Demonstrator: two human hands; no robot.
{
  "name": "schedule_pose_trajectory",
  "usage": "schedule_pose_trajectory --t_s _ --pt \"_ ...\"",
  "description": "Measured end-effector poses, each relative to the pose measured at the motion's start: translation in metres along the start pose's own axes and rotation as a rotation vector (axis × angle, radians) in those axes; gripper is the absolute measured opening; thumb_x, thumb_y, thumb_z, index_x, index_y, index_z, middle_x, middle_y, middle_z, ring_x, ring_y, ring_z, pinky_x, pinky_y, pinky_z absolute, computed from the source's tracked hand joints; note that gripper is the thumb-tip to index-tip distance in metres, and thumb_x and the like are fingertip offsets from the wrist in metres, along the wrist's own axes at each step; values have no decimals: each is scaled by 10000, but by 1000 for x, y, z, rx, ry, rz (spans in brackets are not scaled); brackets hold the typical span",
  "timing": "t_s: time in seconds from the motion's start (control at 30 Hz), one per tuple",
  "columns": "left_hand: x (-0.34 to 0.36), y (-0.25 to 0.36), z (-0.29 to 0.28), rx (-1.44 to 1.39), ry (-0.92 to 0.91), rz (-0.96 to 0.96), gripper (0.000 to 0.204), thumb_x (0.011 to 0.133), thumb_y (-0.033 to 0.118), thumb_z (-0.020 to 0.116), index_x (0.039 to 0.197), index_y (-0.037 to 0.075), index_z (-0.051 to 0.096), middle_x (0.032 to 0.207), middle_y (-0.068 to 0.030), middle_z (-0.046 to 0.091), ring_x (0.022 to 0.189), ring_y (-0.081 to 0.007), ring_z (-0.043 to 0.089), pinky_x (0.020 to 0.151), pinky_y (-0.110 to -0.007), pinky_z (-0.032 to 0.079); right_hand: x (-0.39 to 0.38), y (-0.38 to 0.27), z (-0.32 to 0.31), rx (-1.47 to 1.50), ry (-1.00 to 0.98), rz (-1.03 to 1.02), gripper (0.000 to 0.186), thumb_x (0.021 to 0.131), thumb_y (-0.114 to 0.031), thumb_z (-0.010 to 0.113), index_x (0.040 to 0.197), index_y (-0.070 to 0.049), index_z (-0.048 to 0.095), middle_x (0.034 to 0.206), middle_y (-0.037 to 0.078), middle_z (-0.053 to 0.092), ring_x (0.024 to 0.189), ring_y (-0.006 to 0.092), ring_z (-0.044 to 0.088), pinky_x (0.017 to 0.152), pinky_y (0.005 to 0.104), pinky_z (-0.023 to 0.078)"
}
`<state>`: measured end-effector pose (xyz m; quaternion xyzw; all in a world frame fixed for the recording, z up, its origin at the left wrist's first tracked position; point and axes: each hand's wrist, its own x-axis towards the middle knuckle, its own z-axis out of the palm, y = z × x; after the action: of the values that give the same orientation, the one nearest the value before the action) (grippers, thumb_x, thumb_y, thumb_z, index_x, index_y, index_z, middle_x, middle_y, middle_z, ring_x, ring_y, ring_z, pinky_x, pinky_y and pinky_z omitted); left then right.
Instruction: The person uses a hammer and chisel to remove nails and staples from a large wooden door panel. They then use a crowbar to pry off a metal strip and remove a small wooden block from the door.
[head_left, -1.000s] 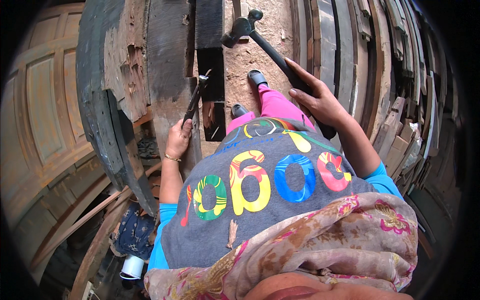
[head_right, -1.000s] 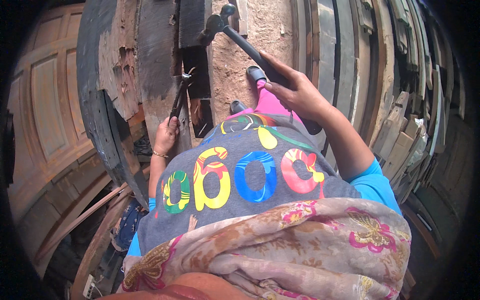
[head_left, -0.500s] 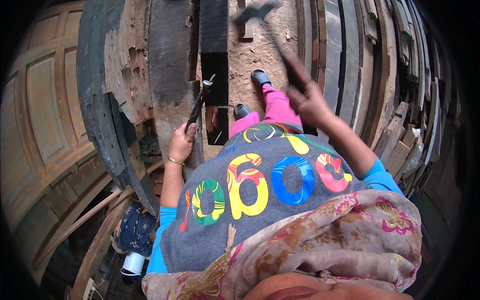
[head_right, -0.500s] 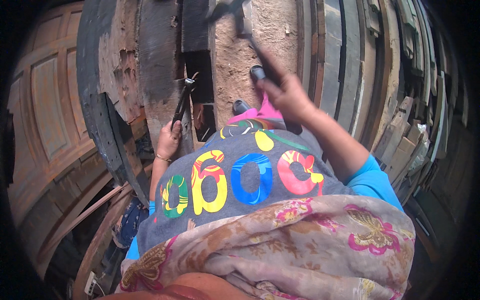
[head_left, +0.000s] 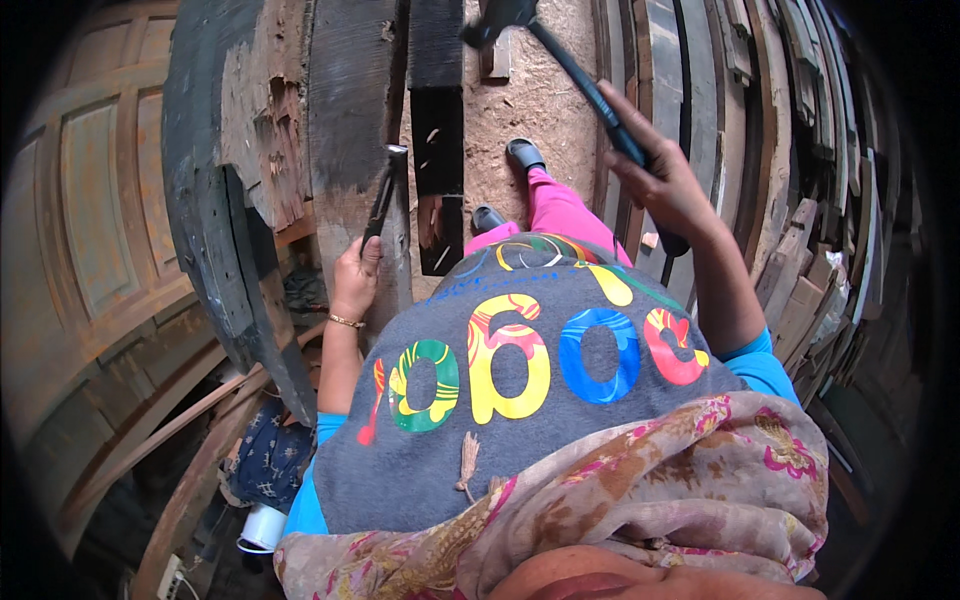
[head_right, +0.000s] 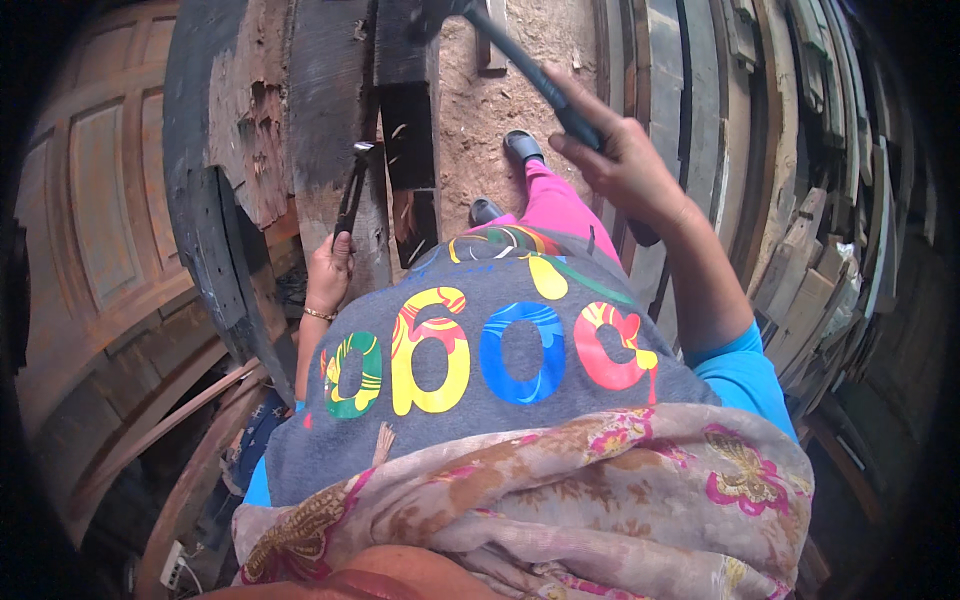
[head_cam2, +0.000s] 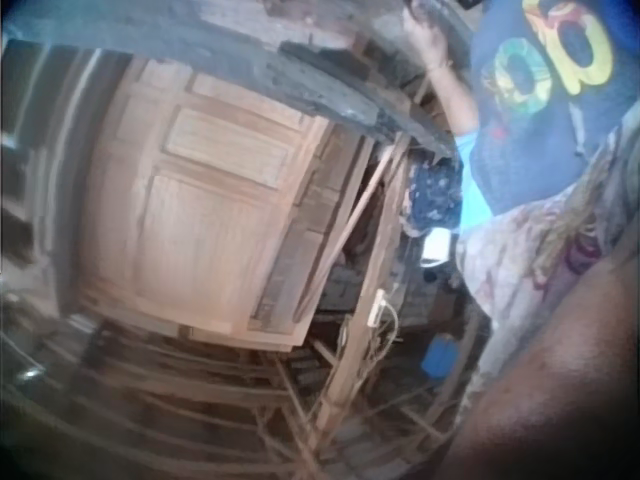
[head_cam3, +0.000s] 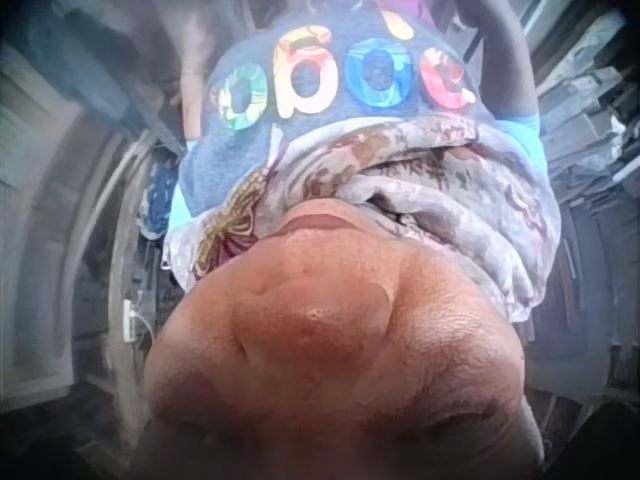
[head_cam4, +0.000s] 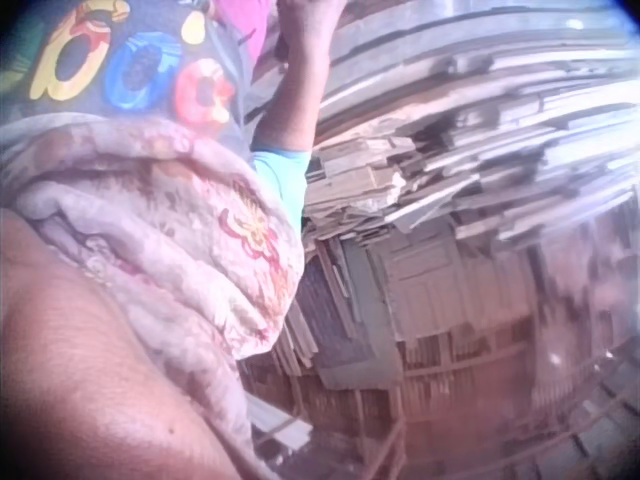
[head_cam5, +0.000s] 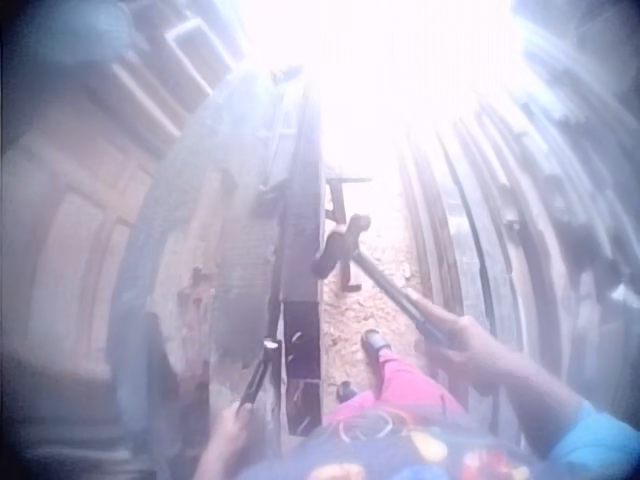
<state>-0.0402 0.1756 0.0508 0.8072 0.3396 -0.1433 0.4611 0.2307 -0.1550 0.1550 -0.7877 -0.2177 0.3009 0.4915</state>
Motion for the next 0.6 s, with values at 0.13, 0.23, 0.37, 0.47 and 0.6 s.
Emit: schedule_pose_trajectory --t_s 0.13,0.23,0.37,0.47,0.6 --pt "8 -9 -7 -78 169 -107 572 912 557 454 769 13 555 561 -41 494 531 -127 487 536 -296 412 38 -15 20 -346 -122 -356 610 860 -95 587 1408 -229 357 886 190 618 644 270 595 662 408 493" --pt "24 -15 -6 -96 302 -75 568 911 560 454 750 26 564 542 -32 484 518 -128 491 528 -295 407 87 -60 24 -649 -264 -470 576 890 -150 554 1397 -325 345 944 177 645 730 313 645 671 437 498" --pt "24 -16 13 -252 417 -119 549 912 543 469 742 28 559 537 -25 475 507 -129 485 510 -293 400 141 -99 32 -1044 -522 -461 586 884 -125 553 1402 -312 351 772 183 607 632 279 601 631 429 484" --pt "11 -4 30 -333 467 -118 543 912 534 476 734 26 548 534 -23 470 495 -130 476 489 -300 389 187 -109 19 -1541 -671 -488 574 883 -117 549 1400 -287 364 830 141 631 683 251 621 690 395 514" --pt "-7 -8 61 -394 578 -147 533 914 522 484 726 25 535 529 -24 460 489 -127 470 476 -314 383 219 -132 10 -1385 -758 -775 563 893 -108 527 1404 -270 353 1108 114 604 931 272 618 880 385 496"
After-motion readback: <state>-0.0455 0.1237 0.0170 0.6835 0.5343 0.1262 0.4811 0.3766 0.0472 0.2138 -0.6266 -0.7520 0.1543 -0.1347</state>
